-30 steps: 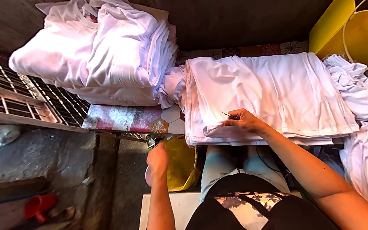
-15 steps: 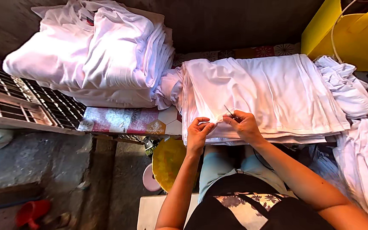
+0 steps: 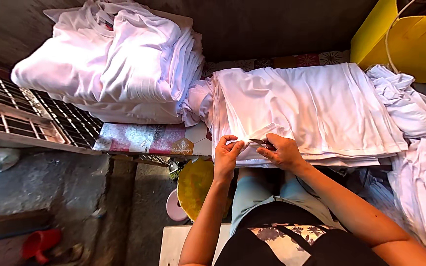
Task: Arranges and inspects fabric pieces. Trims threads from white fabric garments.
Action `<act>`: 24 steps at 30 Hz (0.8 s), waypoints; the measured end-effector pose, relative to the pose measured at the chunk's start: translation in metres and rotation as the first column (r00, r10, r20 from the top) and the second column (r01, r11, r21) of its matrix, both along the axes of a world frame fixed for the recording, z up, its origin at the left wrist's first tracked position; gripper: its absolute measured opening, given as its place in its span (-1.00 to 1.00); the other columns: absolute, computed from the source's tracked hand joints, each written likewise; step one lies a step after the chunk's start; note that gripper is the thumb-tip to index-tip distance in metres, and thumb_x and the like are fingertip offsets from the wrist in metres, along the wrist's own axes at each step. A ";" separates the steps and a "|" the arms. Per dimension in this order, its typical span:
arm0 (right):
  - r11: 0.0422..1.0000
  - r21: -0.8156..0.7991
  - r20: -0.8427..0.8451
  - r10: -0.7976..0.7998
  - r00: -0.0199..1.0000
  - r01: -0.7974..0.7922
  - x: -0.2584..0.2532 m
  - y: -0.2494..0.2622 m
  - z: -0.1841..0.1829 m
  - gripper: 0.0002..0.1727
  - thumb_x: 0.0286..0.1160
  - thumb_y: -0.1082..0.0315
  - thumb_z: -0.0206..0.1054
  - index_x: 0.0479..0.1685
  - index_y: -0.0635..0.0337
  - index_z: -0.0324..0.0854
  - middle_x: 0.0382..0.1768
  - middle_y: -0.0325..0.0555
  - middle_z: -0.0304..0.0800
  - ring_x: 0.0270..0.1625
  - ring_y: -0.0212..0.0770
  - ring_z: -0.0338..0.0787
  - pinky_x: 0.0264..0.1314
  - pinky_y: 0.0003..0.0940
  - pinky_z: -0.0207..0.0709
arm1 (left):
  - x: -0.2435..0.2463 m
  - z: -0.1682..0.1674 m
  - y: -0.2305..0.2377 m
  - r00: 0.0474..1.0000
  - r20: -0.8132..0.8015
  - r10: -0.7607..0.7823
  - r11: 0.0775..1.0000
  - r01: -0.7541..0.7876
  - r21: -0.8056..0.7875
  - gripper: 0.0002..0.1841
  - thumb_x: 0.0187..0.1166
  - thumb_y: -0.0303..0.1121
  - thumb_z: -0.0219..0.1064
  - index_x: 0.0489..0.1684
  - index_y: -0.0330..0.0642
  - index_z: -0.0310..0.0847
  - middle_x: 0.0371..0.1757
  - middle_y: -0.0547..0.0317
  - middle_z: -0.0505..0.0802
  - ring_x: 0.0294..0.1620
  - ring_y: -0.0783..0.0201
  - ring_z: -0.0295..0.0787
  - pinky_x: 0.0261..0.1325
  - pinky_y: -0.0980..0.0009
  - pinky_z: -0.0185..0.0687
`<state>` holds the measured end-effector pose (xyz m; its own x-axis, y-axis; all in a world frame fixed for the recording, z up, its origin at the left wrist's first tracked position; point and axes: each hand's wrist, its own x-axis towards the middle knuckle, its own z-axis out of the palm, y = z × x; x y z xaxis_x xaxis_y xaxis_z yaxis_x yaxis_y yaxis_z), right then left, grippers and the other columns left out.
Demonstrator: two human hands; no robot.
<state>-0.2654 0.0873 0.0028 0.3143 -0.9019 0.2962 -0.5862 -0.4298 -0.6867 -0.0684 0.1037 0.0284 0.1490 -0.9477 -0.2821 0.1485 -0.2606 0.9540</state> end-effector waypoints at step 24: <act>0.917 0.165 -0.394 -0.276 0.877 0.363 -0.021 -0.021 -0.004 -0.21 0.21 -0.04 0.70 0.26 0.44 0.63 0.13 0.38 0.70 -0.12 0.35 0.81 -0.20 0.30 0.61 | 0.010 -0.019 0.009 0.957 0.273 -0.101 0.980 0.143 -0.141 -0.62 0.33 -0.61 0.56 0.09 -0.31 0.57 -0.25 0.17 0.89 -0.26 0.41 0.84 -0.08 0.42 0.78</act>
